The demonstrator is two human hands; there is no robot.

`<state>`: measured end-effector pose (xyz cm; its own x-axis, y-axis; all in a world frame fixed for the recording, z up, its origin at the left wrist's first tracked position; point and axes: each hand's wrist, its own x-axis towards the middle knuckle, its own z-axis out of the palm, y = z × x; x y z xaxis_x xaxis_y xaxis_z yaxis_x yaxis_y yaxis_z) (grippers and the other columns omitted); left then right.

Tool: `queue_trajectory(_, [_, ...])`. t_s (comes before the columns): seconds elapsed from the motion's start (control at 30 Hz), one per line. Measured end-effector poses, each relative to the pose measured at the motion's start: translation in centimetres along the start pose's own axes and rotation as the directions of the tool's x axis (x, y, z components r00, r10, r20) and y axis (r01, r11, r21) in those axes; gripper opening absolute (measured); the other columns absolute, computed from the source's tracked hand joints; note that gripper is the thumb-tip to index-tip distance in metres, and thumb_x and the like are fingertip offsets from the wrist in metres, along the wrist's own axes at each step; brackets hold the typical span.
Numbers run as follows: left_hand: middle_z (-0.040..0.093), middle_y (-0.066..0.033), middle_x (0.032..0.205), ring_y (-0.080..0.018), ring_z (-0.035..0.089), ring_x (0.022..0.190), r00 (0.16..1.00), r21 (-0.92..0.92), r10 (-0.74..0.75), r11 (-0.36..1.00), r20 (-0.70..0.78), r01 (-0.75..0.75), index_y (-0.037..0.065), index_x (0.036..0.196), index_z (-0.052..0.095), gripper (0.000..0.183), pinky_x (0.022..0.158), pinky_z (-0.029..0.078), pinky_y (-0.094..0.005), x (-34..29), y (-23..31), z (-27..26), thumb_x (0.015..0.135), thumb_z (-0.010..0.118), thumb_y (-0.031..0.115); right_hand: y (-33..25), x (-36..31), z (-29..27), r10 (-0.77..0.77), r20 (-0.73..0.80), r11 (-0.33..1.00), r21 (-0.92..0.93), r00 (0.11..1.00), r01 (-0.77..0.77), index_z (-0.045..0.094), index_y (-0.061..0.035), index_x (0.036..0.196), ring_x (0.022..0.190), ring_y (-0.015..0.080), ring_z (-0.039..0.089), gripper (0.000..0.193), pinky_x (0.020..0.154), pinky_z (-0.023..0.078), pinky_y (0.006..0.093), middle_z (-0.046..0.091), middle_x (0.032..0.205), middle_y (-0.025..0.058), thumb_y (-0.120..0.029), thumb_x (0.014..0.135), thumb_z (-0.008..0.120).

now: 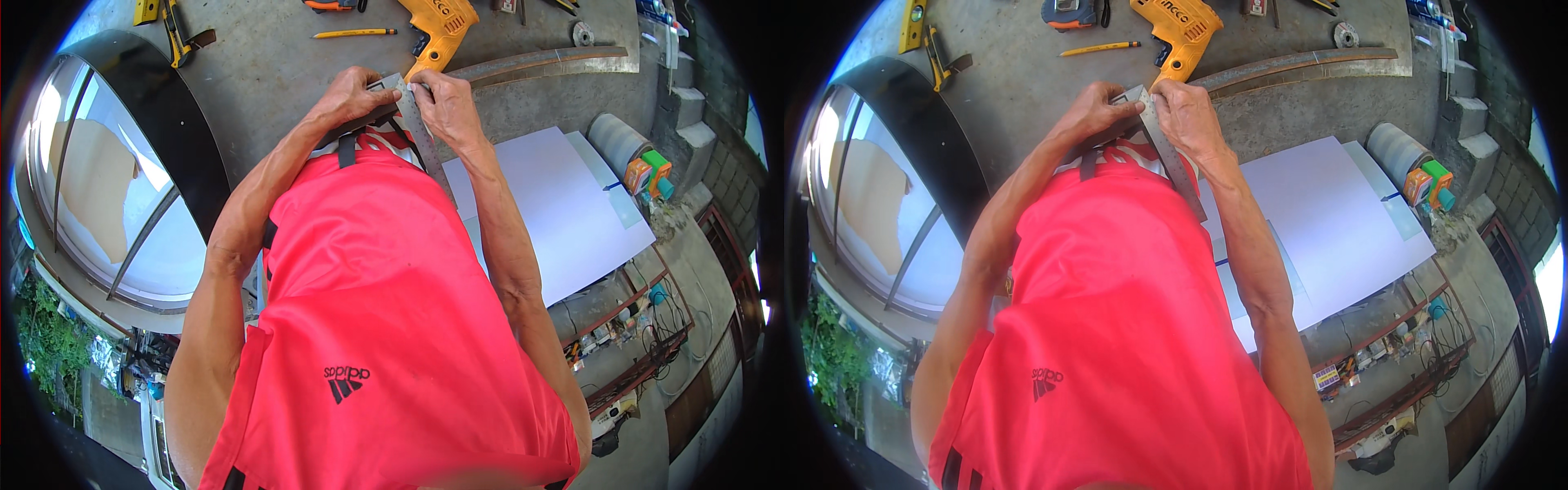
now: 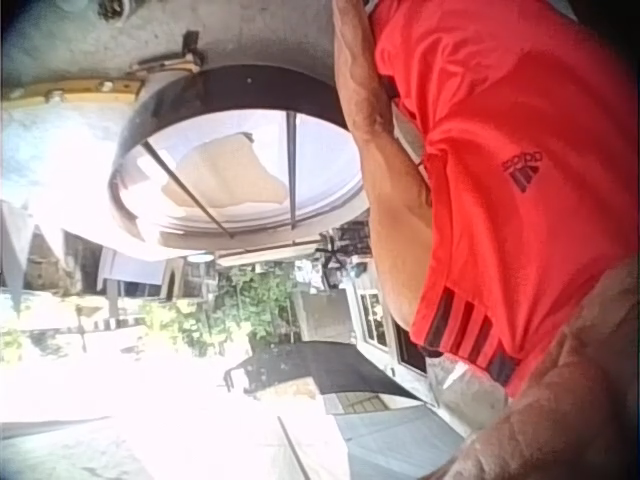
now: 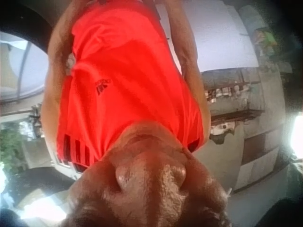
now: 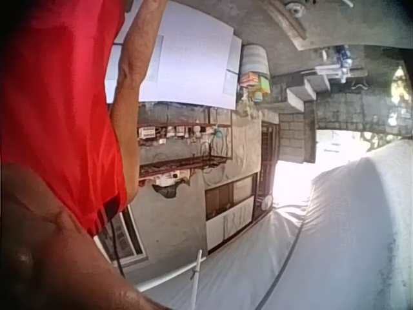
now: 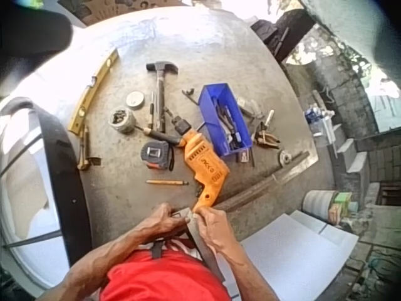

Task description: Measuring and marking a metal circular frame for a sign fabrication.

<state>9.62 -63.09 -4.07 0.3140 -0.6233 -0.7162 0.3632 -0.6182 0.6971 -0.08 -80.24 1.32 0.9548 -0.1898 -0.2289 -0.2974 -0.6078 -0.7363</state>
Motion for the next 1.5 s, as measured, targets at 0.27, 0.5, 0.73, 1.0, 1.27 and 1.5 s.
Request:
queue_trajectory(0.27, [0.073,-0.0144,0.077,-0.0193,0.069,0.069,0.998,0.041,-0.010,0.999,-0.054,0.013,-0.005,0.095,0.075,0.045,0.064,0.053,-0.0350,0.2,-0.4,-0.3,0.085,0.076,0.038,-0.2,-5.2,-3.8,0.479,0.106,0.863,0.127,0.872,-0.489,0.072,0.0010,0.100,0.067,0.0286,0.070,0.019,0.061,0.053,0.0379,0.069,0.075,0.0154,-0.007,0.094,0.056])
queue_trajectory(0.5, [0.073,-0.0116,0.078,-0.0161,0.068,0.063,1.000,-0.071,-0.012,0.997,0.009,0.013,-0.005,0.096,0.074,0.041,0.056,0.052,-0.0330,0.0,-0.1,-0.4,0.087,0.074,0.035,4.2,-7.9,-0.4,0.711,0.098,0.395,0.763,0.696,-0.511,0.062,0.0110,0.115,0.075,0.0236,0.070,0.038,0.066,0.059,0.0314,0.064,0.096,0.0176,-0.020,0.094,0.068])
queue_trajectory(0.73, [0.072,-0.0095,0.071,-0.0138,0.066,0.060,0.995,0.042,0.086,0.996,-0.055,-0.084,-0.006,0.089,0.073,0.035,0.054,0.051,-0.0320,-1.8,1.8,0.1,0.089,0.074,0.029,3.1,-4.3,0.6,0.764,-0.068,0.371,0.860,0.642,-0.350,0.059,0.0155,0.109,0.079,0.0292,0.072,0.051,0.072,0.063,0.0364,0.062,0.095,0.0193,-0.029,0.091,0.075])
queue_trajectory(1.0, [0.062,-0.0197,0.060,-0.0311,0.063,0.051,0.863,0.408,0.459,0.844,-0.211,-0.349,-0.004,0.085,0.070,0.039,0.051,0.046,-0.0408,-2.8,1.5,1.1,0.084,0.076,0.034,2.6,-1.3,1.2,0.801,-0.065,0.183,0.973,0.595,-0.139,0.058,0.0140,0.111,0.071,0.0289,0.071,0.047,0.067,0.064,0.0387,0.068,0.090,0.0193,-0.021,0.087,0.079])
queue_trajectory(1.27, [0.063,-0.0226,0.064,-0.0400,0.064,0.059,0.807,0.488,0.546,0.780,-0.226,-0.391,-0.001,0.078,0.065,0.036,0.054,0.048,-0.0456,-5.1,4.1,2.2,0.086,0.075,0.033,2.8,-1.7,1.1,0.705,-0.134,0.152,0.988,0.696,0.036,0.059,0.0052,0.100,0.076,0.0298,0.073,0.030,0.069,0.063,0.0414,0.069,0.088,0.0205,-0.015,0.087,0.077])
queue_trajectory(1.5, [0.054,-0.0173,0.054,-0.0289,0.058,0.049,0.691,0.359,0.496,0.866,-0.527,-0.348,-0.003,0.072,0.064,0.044,0.051,0.043,-0.0426,-6.8,5.5,-4.2,0.086,0.074,0.038,4.3,-1.1,-2.1,0.574,-0.286,0.291,0.947,0.767,0.136,0.063,0.0022,0.105,0.082,0.0303,0.072,0.022,0.080,0.062,0.0484,0.071,0.089,0.0171,-0.011,0.090,0.073])
